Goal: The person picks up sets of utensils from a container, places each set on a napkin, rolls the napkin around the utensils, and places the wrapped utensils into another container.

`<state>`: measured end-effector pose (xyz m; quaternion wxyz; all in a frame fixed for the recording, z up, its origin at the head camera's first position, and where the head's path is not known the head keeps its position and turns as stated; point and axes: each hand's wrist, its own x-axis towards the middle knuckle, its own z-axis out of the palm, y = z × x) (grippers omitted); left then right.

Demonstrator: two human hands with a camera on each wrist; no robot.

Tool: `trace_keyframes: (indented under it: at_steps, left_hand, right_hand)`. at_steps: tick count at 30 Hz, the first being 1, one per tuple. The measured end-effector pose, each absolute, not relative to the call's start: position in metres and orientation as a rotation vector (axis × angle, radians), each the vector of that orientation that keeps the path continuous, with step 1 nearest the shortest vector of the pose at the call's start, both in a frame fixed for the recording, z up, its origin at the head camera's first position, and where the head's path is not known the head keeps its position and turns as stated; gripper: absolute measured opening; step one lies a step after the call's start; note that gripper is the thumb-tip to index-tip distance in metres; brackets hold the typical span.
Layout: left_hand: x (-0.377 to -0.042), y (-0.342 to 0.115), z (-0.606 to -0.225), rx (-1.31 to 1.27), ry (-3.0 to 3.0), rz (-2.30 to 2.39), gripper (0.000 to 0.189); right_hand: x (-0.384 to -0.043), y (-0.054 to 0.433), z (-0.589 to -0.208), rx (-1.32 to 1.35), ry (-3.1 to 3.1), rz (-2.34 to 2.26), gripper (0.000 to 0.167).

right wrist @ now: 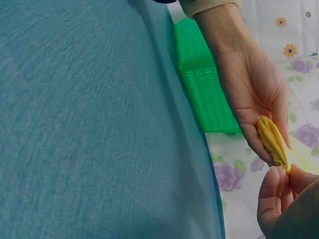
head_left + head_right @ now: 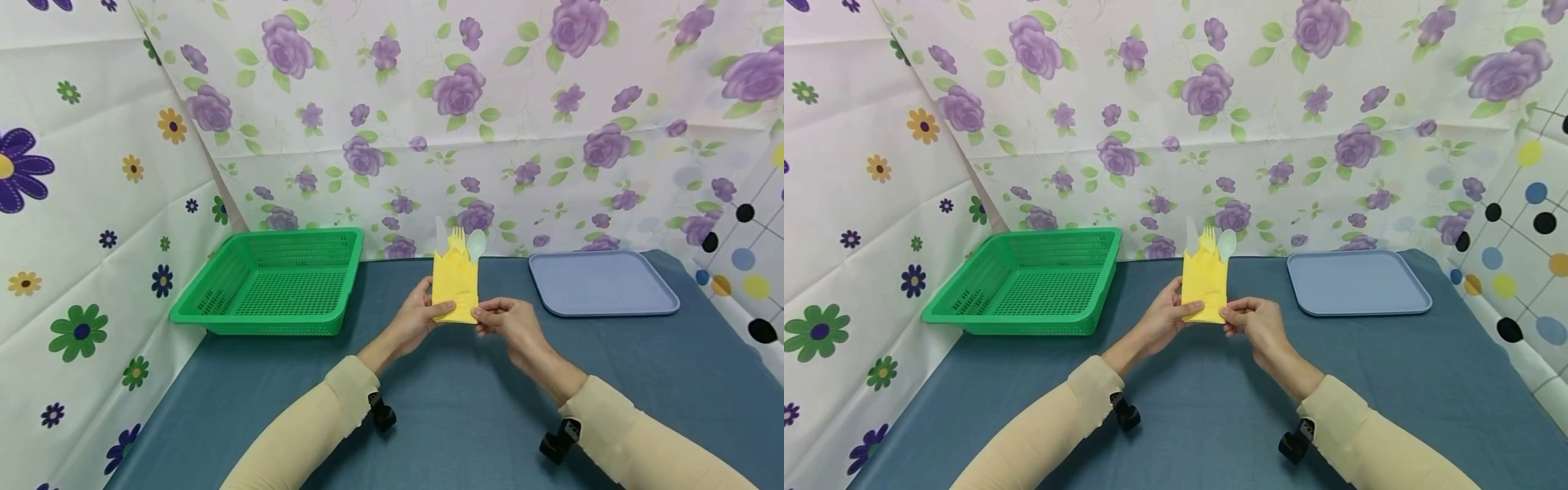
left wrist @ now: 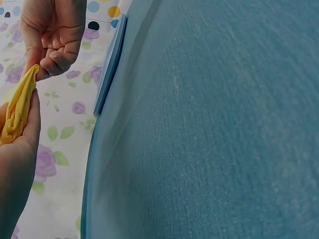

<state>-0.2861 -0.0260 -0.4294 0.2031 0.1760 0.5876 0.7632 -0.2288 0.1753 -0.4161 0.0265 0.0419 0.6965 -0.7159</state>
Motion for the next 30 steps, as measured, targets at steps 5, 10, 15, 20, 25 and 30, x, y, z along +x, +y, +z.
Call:
trace_keyframes:
  at_steps: [5,10,15,20,25,30]
  left_hand:
    - [-0.286,-0.025,-0.427,0.476,1.626,2.149,0.043]
    - [-0.285,-0.024,-0.425,0.500,1.648,2.120,0.052]
    - [-0.284,-0.024,-0.424,0.526,1.704,2.098,0.055]
    - [-0.285,-0.024,-0.421,0.523,1.718,2.091,0.055]
    - [-0.286,-0.027,-0.418,0.509,1.733,2.092,0.054]
    - [-0.286,-0.035,-0.414,0.498,1.764,2.083,0.053]
  right_hand:
    - [-0.229,0.175,-0.414,0.099,2.178,-2.220,0.018]
    - [-0.229,0.175,-0.412,0.091,2.199,-2.219,0.019]
    - [-0.229,0.176,-0.412,0.090,2.189,-2.208,0.019]
    - [-0.229,0.178,-0.413,0.081,2.174,-2.207,0.019]
    - [-0.231,0.178,-0.413,0.019,2.154,-2.201,0.023]
    - [-0.232,0.174,-0.411,-0.047,2.107,-2.193,0.027]
